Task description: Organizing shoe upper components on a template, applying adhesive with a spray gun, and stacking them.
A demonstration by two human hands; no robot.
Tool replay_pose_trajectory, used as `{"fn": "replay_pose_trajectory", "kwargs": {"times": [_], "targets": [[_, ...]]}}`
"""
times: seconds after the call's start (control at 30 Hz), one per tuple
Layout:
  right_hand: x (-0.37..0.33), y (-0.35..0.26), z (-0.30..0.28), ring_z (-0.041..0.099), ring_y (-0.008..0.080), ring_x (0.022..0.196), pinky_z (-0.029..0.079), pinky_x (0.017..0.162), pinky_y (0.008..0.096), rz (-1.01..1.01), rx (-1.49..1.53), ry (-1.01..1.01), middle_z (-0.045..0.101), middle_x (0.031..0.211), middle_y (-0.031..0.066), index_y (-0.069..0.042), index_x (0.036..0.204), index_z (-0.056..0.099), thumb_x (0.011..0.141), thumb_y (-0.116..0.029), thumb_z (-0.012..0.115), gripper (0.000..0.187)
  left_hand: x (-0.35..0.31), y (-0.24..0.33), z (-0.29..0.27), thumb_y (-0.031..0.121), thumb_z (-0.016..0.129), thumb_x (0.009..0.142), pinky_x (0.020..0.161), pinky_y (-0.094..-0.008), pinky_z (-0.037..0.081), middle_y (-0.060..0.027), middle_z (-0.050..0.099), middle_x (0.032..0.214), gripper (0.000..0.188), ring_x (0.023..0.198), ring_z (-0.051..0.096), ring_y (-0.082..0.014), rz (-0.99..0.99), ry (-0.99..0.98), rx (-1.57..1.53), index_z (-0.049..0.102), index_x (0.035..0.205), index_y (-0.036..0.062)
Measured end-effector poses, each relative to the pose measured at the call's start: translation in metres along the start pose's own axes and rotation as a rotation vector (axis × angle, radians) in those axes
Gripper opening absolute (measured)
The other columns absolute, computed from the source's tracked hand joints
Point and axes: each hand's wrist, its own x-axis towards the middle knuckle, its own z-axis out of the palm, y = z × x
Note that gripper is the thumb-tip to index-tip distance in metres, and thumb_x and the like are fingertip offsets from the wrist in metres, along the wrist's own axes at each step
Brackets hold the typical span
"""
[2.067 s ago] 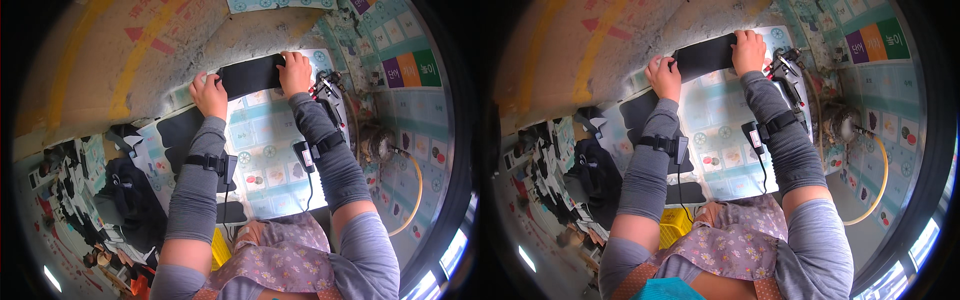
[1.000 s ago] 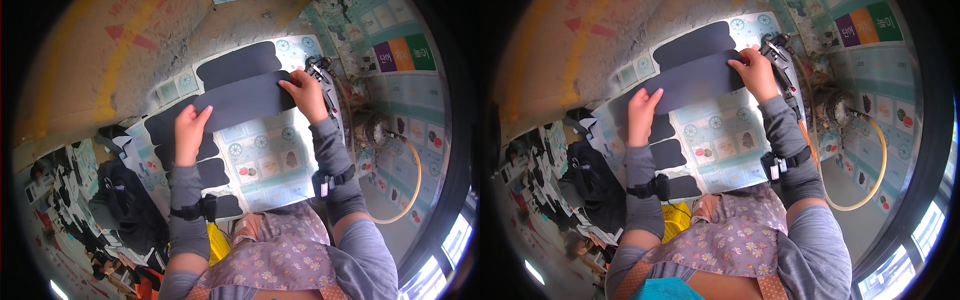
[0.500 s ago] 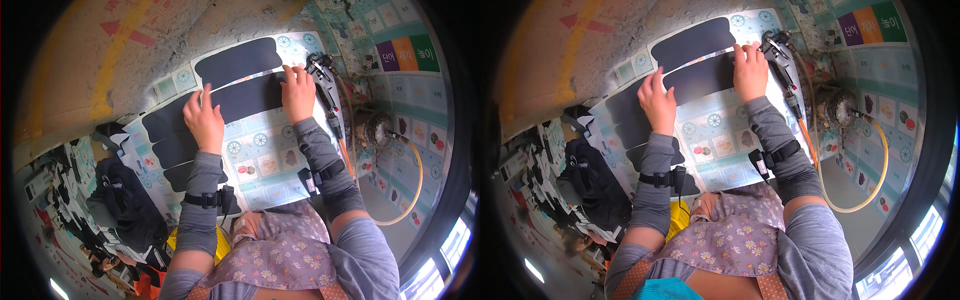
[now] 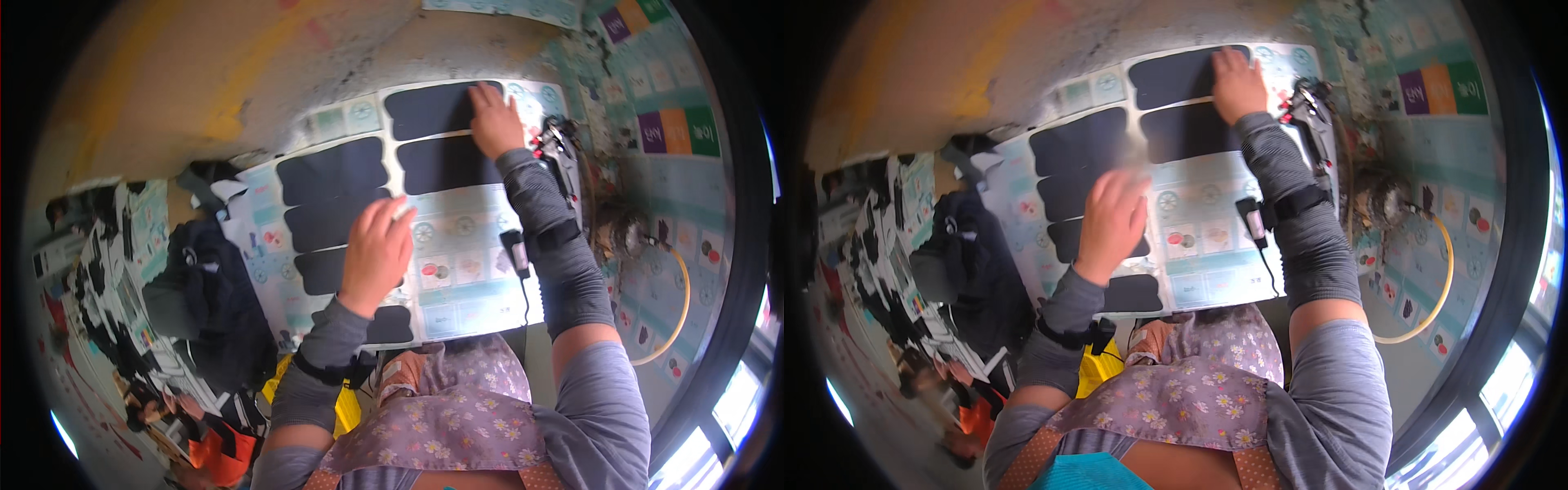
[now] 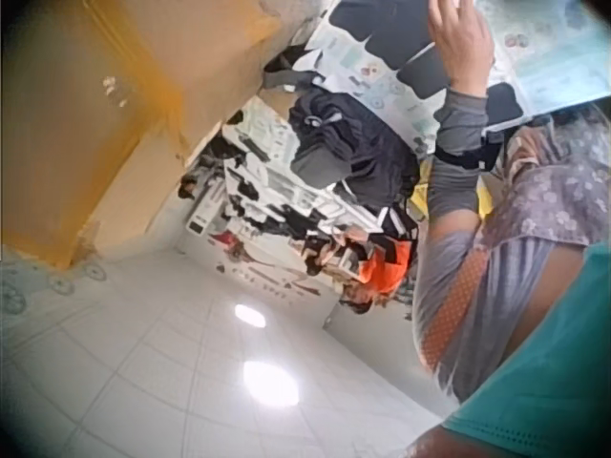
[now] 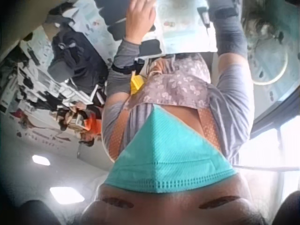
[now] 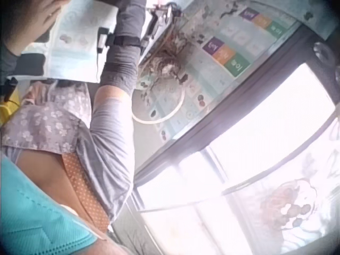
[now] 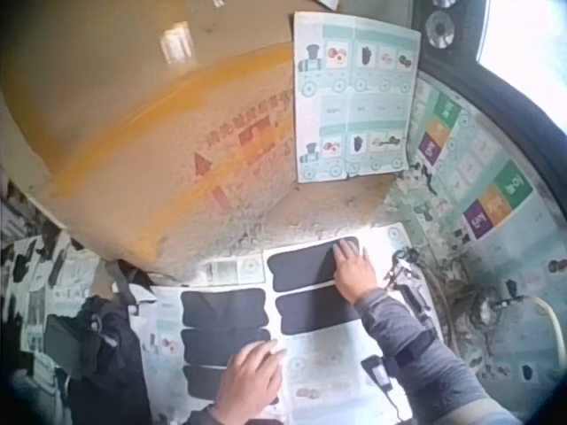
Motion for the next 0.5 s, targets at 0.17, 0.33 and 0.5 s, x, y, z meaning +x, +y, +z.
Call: {"fn": "replay_pose_trajectory", "kwargs": {"times": [0.17,0.33,0.5], "targets": [[0.014,-0.058,-0.02,0.064,0.032,0.094,0.044,0.094,0.0506,0.085,-0.107,-0.441,0.065,0.109,0.014,-0.003,0.089,0.065,0.08,-0.012,0.05,0.019,-0.107,-0.007,-0.061,0.003,0.063,0.08,0.09,-0.0397,0.046,-0.0085,0.062,0.113,0.026,0.104,0.057,-0.0292,-0.083,0.019,-0.144,0.065,0.105,0.0057],[0.009,-0.111,0.033,0.055,0.0334,0.113,0.04,0.1,0.0492,-0.26,0.18,-0.05,0.05,0.133,0.0161,-0.002,0.121,0.056,0.077,-0.004,0.049,0.044,-0.187,-0.026,-0.12,0.004,0.062,0.079,0.088,-0.0377,0.047,-0.0054,0.063,0.111,0.023,0.104,0.057,-0.0249,-0.147,-0.021,-0.141,0.066,0.102,0.0047],[-0.008,-0.171,-0.02,0.063,0.0313,0.098,0.046,0.09,0.0474,-0.245,0.033,-0.459,0.065,0.108,0.015,-0.009,0.105,0.064,0.083,-0.017,0.053,0.027,-0.251,-0.08,-0.208,0.002,0.061,0.078,0.088,-0.0406,0.047,-0.0082,0.062,0.112,0.027,0.104,0.056,-0.0275,-0.353,0.235,0.113,0.065,0.105,0.004]]}}
